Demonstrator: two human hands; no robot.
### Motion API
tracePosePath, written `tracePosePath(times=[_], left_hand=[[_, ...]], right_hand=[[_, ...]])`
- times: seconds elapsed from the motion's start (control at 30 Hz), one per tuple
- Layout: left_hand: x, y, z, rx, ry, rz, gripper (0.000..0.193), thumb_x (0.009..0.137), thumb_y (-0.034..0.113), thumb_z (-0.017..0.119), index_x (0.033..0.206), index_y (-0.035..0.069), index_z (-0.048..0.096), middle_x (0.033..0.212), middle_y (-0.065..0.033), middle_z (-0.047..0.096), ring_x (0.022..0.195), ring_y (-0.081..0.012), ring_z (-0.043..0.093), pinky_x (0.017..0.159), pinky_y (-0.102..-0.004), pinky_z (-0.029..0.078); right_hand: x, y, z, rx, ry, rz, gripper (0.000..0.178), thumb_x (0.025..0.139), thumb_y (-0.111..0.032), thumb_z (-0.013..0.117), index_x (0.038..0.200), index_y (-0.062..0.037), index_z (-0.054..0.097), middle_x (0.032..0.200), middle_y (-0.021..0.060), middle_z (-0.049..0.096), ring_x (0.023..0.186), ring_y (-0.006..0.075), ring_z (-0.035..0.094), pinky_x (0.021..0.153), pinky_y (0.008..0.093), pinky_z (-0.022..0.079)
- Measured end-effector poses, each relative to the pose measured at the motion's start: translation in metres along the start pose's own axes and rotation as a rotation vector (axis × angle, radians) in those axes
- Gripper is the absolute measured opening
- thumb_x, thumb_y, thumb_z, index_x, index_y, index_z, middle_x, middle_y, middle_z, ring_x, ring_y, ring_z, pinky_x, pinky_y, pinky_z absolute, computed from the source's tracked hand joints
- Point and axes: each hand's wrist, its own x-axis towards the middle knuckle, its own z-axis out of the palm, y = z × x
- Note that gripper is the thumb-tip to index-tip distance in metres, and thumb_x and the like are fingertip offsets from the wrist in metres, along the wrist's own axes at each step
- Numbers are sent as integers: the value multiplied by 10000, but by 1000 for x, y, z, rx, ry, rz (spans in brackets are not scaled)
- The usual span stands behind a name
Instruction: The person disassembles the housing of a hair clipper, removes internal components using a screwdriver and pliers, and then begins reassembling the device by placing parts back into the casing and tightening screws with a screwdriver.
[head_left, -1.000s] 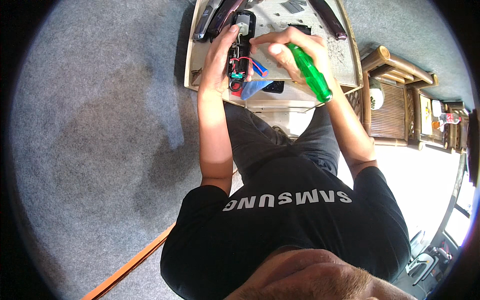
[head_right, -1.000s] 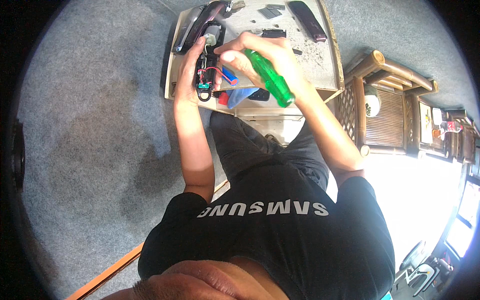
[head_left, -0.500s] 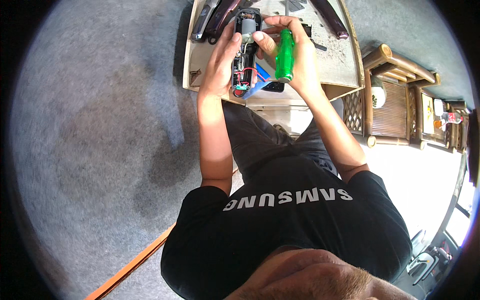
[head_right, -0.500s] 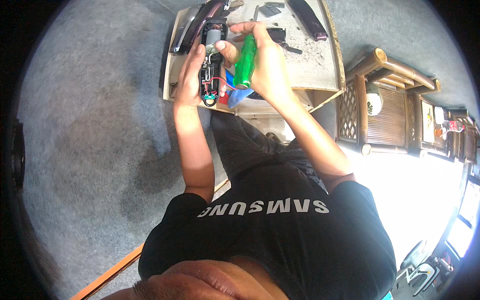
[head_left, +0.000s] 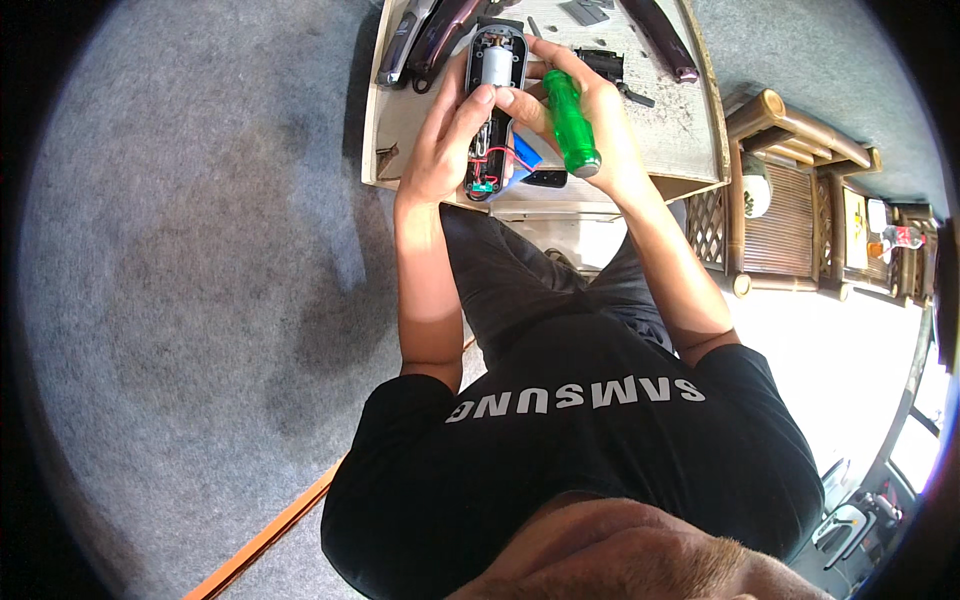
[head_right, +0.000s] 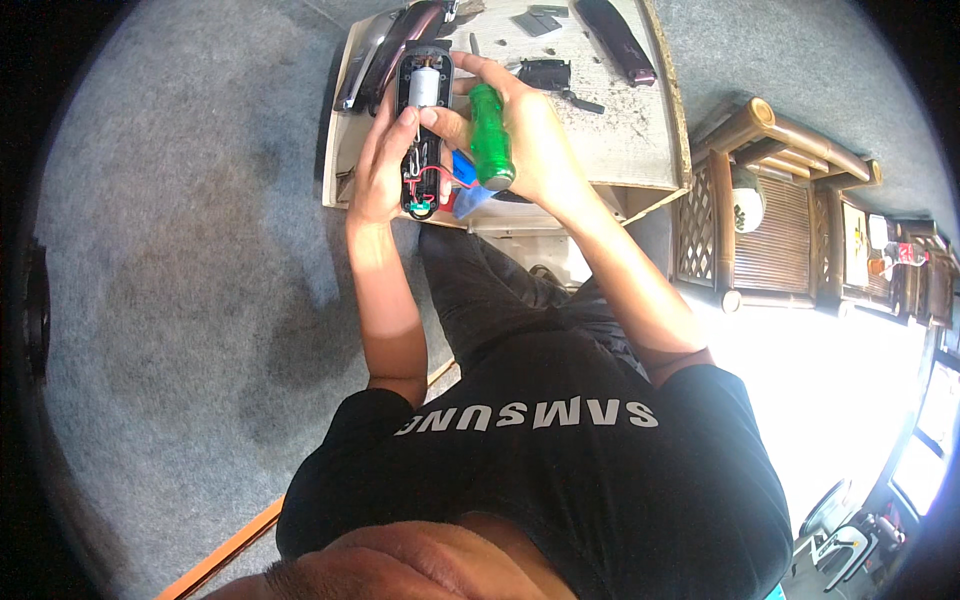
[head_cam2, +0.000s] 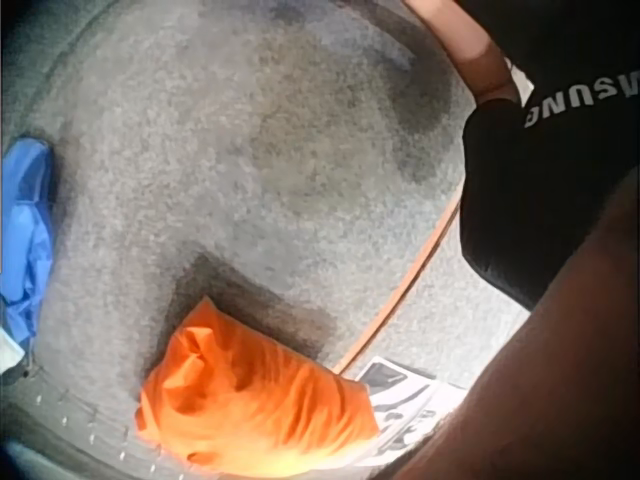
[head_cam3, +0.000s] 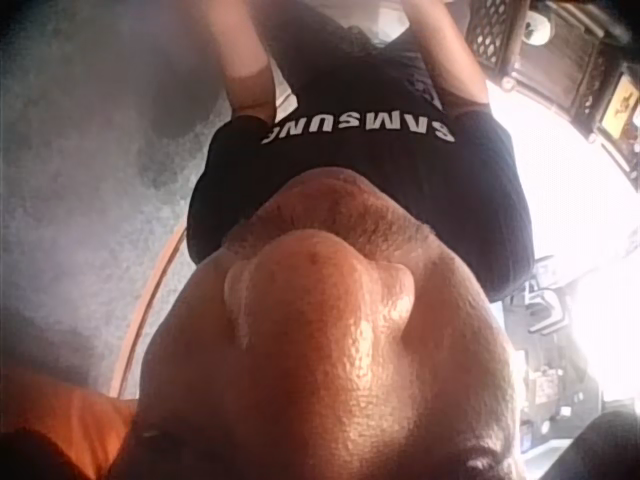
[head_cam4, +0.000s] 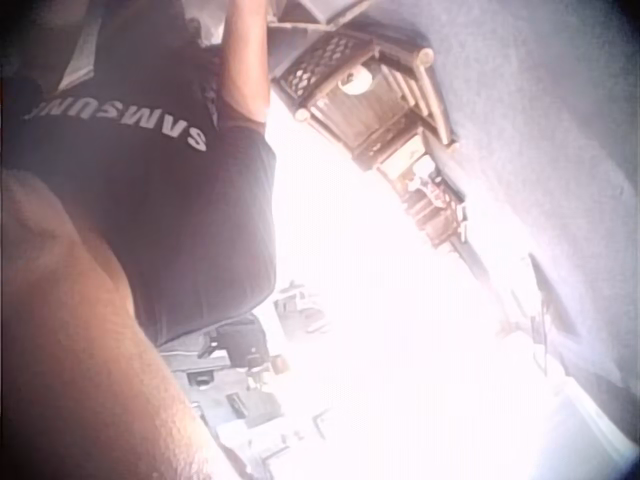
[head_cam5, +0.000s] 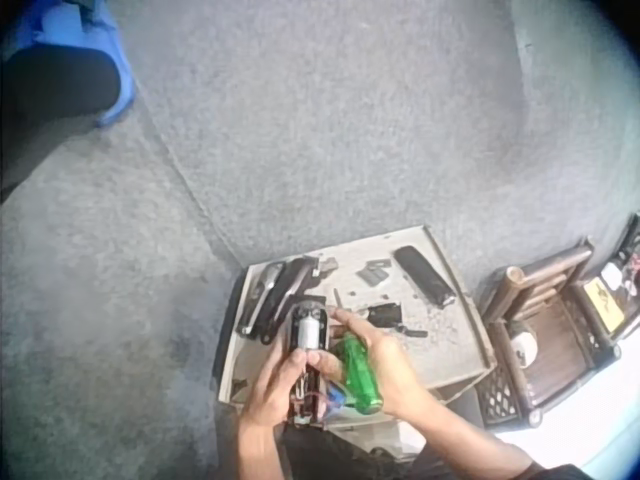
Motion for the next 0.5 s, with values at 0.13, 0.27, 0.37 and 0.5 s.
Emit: tracePosePath(times=[0.13,0.27,0.37,0.5], left_hand=[[1,-2,0,47,17,40,548,1102,319,503,1567,76,343,1094,-102,620,660,-116,652,528,-256,548],[-1,5,1,33,3,-27,542,1099,336,501,1550,71,361,1089,-103,619,691,-114,655,532,-247,549],[1,7,5,65,15,18,548,1094,343,506,1546,67,365,1089,-105,618,682,-112,656,516,-239,543],[2,9,4,80,15,-15,536,1087,317,497,1544,69,366,1086,-106,618,672,-115,656,502,-237,543]], right_hand=[[0,3,0,-67,17,-26,752,863,-345,885,1431,28,562,998,137,726,800,160,696,752,319,569],[-2,0,0,-3,6,56,736,873,-333,876,1435,17,555,1029,147,721,856,167,700,781,322,566],[-3,2,2,-126,54,-69,718,876,-320,871,1425,16,553,1008,140,714,840,180,704,763,319,563],[-4,6,3,-88,53,-39,698,884,-305,863,1423,8,550,985,139,707,820,191,708,747,318,557]])
